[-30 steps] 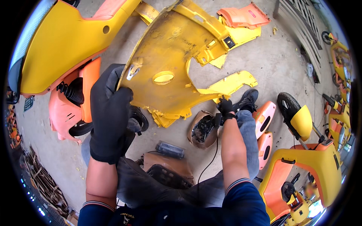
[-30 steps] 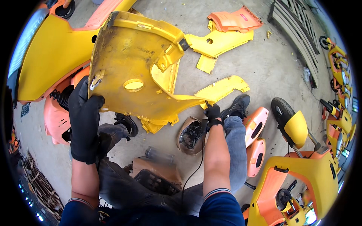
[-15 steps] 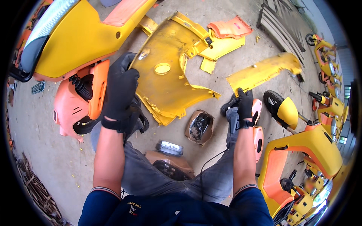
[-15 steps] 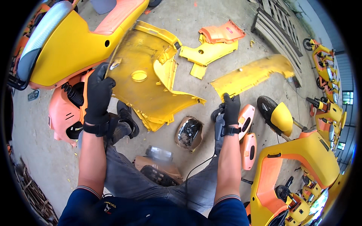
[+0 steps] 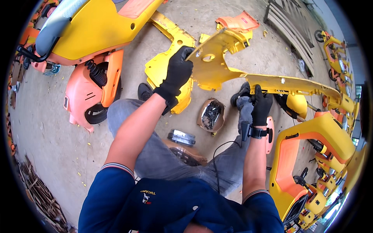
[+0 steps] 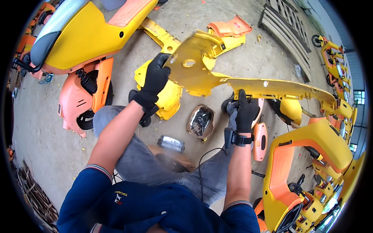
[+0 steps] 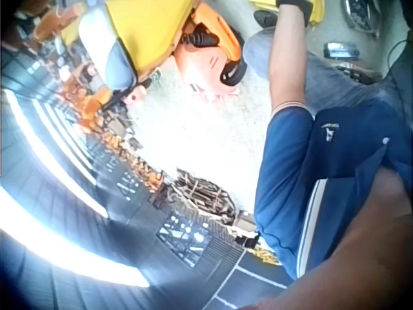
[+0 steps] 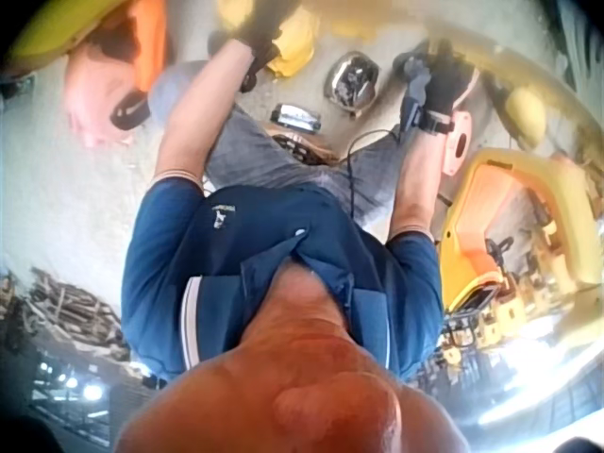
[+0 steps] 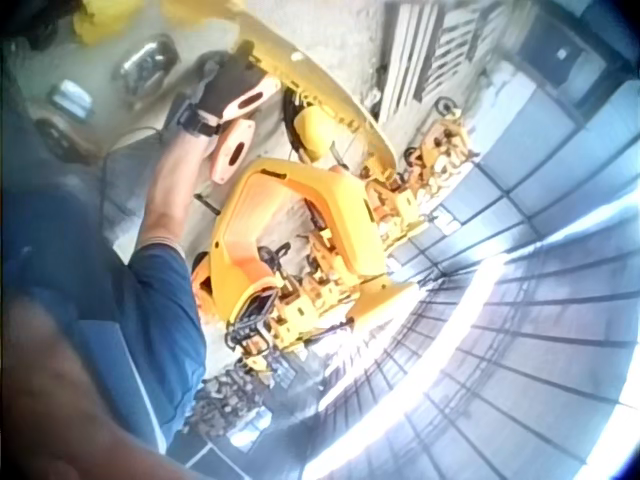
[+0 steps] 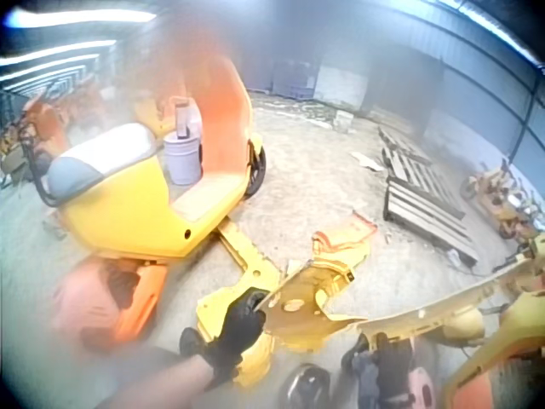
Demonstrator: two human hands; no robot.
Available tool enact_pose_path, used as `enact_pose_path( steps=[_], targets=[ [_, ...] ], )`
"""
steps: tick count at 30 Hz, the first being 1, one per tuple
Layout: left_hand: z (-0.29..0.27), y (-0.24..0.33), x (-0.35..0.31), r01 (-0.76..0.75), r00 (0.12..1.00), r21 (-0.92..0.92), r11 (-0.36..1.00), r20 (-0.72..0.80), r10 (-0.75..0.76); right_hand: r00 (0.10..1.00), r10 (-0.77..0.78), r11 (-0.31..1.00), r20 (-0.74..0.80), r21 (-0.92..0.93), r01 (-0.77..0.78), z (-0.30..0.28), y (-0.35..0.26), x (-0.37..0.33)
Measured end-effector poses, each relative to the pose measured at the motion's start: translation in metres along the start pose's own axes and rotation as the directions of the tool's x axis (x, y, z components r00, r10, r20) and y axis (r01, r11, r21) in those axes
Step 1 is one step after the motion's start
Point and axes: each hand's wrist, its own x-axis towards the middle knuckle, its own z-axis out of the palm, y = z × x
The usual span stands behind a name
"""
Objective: The person assembles yellow plastic body panels of a scooter while sitting on the floor. They align the panels, insert screws, and tighten them using a screwdriver. The person handles multiple panels and fasteners, occasionally picking up parts from a nearby container.
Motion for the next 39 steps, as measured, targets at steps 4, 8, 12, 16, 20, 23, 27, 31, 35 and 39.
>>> enact_pose_path(
  steps=[4, 8, 12, 16, 20, 23, 27, 31, 35, 39],
  targets=[
    [-0.002, -0.021, 0.000, 0.011, 0.999, 0.118, 0.993, 0.048, -0.017, 1.000, 0.003, 1.000, 0.005, 0.013, -0.003, 0.002, -0.016, -0.013],
    [-0.008, -0.016, 0.003, -0.004, 0.989, 0.192, 0.981, 0.145, -0.024, 0.999, -0.049, 0.997, -0.003, 0.052, 0.049, 0.009, -0.048, -0.023],
    [-0.010, 0.000, -0.003, -0.105, 0.960, 0.284, 0.953, 0.277, 0.023, 0.998, -0.060, 0.994, 0.015, 0.087, 0.058, 0.026, -0.087, -0.025],
    [-0.017, 0.013, -0.002, -0.058, 0.923, 0.342, 0.938, 0.376, -0.079, 0.994, -0.096, 0.986, 0.056, 0.139, 0.087, 0.046, -0.106, -0.018],
    [-0.019, 0.019, -0.004, -0.080, 0.924, 0.431, 0.899, 0.371, -0.095, 0.975, -0.146, 0.986, 0.167, 0.101, 0.130, 0.064, -0.107, 0.000],
    [-0.025, 0.017, -0.003, -0.059, 0.916, 0.482, 0.874, 0.373, -0.144, 0.968, -0.130, 0.991, 0.214, 0.070, 0.118, 0.077, -0.109, 0.003],
    [-0.029, 0.015, -0.001, -0.141, 0.913, 0.517, 0.845, 0.398, -0.091, 0.965, -0.085, 0.993, 0.247, 0.098, 0.063, 0.086, -0.102, 0.003],
    [-0.030, 0.026, 0.002, -0.124, 0.894, 0.556, 0.822, 0.422, -0.151, 0.959, -0.074, 0.990, 0.273, 0.138, 0.037, 0.090, -0.097, 0.002],
    [-0.033, 0.022, 0.002, -0.239, 0.895, 0.552, 0.799, 0.445, -0.040, 0.952, -0.098, 0.992, 0.288, 0.109, 0.070, 0.100, -0.092, -0.007],
    [-0.028, 0.055, -0.007, -0.097, 0.874, 0.369, 0.924, 0.475, -0.098, 0.965, -0.098, 0.986, 0.242, 0.156, 0.061, 0.101, -0.081, -0.006]
  ],
)
